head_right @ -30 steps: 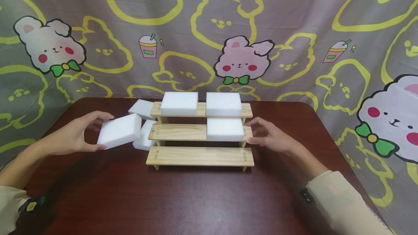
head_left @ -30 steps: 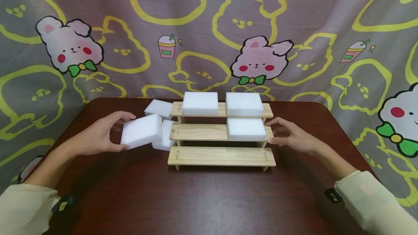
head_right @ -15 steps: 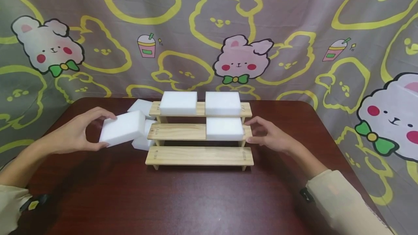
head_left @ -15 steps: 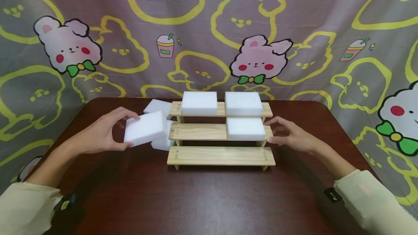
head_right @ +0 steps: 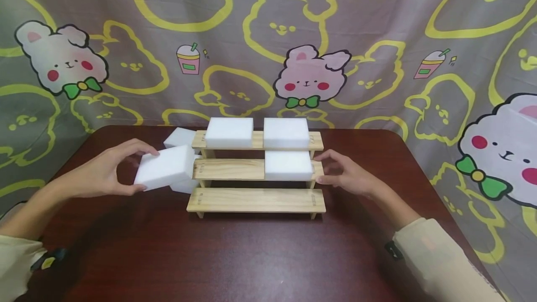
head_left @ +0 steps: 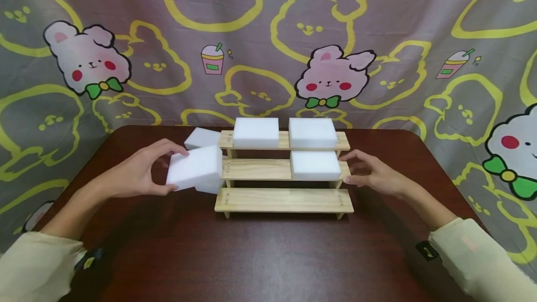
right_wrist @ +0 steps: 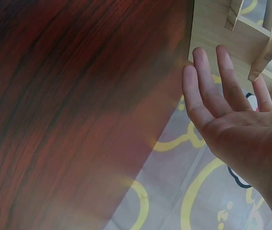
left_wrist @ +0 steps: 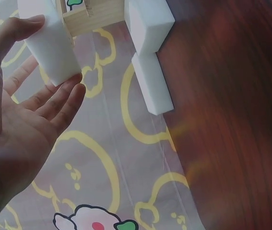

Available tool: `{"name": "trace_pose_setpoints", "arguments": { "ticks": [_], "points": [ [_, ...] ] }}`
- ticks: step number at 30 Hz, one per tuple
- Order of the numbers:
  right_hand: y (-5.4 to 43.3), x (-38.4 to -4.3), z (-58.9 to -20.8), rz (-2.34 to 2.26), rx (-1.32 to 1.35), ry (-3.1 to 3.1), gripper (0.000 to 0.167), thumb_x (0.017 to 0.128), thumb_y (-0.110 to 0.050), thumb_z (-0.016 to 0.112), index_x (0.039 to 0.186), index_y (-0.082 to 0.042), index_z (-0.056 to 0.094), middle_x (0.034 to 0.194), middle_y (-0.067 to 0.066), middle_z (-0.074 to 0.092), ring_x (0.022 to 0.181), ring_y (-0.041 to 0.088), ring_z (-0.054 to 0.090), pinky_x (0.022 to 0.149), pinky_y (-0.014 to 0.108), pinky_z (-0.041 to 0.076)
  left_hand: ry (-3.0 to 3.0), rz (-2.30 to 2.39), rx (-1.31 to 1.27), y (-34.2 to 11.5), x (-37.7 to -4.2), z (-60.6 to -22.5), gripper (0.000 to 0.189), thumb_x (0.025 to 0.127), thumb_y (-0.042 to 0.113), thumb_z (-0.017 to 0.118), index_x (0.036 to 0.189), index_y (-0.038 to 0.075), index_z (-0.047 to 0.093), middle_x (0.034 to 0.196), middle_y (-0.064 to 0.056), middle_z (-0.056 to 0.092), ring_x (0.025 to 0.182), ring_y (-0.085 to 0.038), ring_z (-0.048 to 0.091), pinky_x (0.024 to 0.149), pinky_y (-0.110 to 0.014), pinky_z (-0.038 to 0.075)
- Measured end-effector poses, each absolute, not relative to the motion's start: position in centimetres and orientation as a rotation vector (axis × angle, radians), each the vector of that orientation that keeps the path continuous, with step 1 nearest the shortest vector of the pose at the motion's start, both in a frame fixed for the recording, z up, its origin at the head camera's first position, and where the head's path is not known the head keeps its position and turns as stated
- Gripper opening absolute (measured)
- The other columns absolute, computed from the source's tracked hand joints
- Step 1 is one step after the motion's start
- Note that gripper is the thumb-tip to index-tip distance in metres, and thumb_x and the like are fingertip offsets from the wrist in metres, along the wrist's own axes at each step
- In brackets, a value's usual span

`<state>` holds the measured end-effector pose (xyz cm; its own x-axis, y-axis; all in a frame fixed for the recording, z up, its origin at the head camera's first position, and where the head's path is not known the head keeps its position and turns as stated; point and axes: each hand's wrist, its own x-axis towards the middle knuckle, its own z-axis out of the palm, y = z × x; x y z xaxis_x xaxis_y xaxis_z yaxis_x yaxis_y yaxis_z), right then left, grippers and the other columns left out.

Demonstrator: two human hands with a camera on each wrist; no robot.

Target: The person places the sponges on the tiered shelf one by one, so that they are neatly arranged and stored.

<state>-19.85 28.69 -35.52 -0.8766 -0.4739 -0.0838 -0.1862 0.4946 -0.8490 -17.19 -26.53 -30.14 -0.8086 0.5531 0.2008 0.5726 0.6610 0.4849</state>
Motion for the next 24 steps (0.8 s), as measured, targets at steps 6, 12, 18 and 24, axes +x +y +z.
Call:
{"name": "trace_pose_setpoints", "arguments": {
  "ticks": [6,12,18,24],
  "points": [
    [28.7,-19.9,-35.5,-1.337,-0.561,2.432,0.05,0.096,-0.011,0.073,0.139,-0.003,0.047,0.129,0.025,0.058,0.106,0.033,0.064,0.084,0.051,0.058,-2.863,-0.795,-0.975,-25.6,-17.0,-30.3,0.076,0.068,0.019,0.098,0.132,0.01,0.059,0.128,-0.008,0.059,0.108,-0.026,0.056,0.081,-0.04,0.057],
    [28.8,-19.9,-35.6,-1.344,-0.56,2.428,0.05,0.096,-0.01,0.073,0.138,-0.002,0.048,0.125,0.024,0.06,0.105,0.032,0.065,0.084,0.051,0.058,-2.866,-0.803,-1.014,-24.8,-17.1,-30.5,0.077,0.07,0.018,0.097,0.137,0.011,0.059,0.13,-0.008,0.059,0.109,-0.026,0.055,0.081,-0.038,0.056],
    [28.8,-19.9,-35.6,-1.35,-0.567,2.424,0.05,0.096,-0.01,0.073,0.138,-0.002,0.048,0.127,0.024,0.058,0.105,0.033,0.064,0.084,0.051,0.058,-2.892,-0.758,-1.033,-24.0,-17.2,-30.6,0.08,0.072,0.018,0.095,0.141,0.006,0.057,0.136,-0.013,0.056,0.113,-0.03,0.054,0.089,-0.051,0.053],
    [28.8,-19.9,-35.6,-1.349,-0.576,2.428,0.05,0.095,-0.01,0.074,0.138,-0.002,0.048,0.126,0.024,0.059,0.105,0.033,0.065,0.084,0.051,0.058,-2.908,-0.731,-1.033,-23.2,-17.1,-30.6,0.078,0.073,0.017,0.094,0.141,0.003,0.058,0.14,-0.016,0.054,0.115,-0.031,0.053,0.092,-0.055,0.051]
  ]
}}
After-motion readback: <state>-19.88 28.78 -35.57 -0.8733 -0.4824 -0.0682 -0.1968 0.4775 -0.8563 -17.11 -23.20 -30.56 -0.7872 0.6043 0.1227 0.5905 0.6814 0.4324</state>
